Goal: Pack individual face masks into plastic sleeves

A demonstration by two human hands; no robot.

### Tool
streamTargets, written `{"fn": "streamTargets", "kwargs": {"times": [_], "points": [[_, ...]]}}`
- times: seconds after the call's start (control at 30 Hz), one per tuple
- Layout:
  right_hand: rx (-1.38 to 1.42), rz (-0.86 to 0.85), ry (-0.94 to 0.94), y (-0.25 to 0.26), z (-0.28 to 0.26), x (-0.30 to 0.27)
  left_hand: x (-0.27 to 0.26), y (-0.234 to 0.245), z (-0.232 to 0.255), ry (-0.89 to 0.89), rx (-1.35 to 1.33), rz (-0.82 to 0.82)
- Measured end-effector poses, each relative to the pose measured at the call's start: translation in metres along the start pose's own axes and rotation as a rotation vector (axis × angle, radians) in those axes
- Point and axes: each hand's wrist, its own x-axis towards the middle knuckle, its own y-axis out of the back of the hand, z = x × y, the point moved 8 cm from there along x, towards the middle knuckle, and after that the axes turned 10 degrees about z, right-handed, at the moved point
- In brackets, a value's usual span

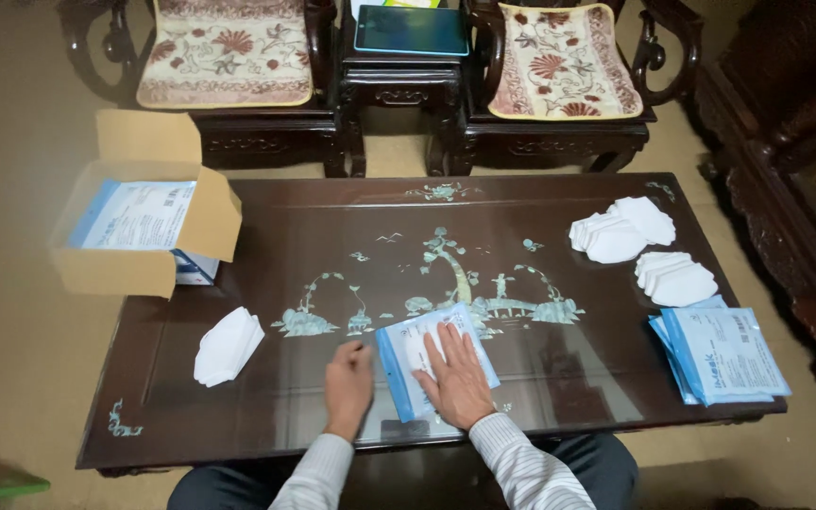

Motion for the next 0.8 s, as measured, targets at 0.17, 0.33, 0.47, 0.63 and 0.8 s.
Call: {"fn": "streamTargets", "kwargs": {"times": [0.17,0.33,0.47,0.63,0.8], "points": [[-0.012,0.097,-0.004,0.002,0.003,-0.004,0.005,0.013,-0.01,-0.152,-0.077,-0.002],[-0.144,-0.034,-0.167,-0.011,0.067,-0.017,0.001,0.013,-0.01,-0.127,-0.102,-0.015],[-0.248,0.025,-0.214,0.014,0.132,-0.031,0.002,0.013,-0.013,-0.187,-0.108,0.014],[-0.243,0.014,-0.254,0.019,0.178,-0.049,0.005,0.006,-0.018,-0.181,-0.14,0.013],[-0.32,0.064,-0.297,0.017,0.183,-0.054,0.02,-0.007,-0.036,-0.011,-0.331,-0.119]]}}
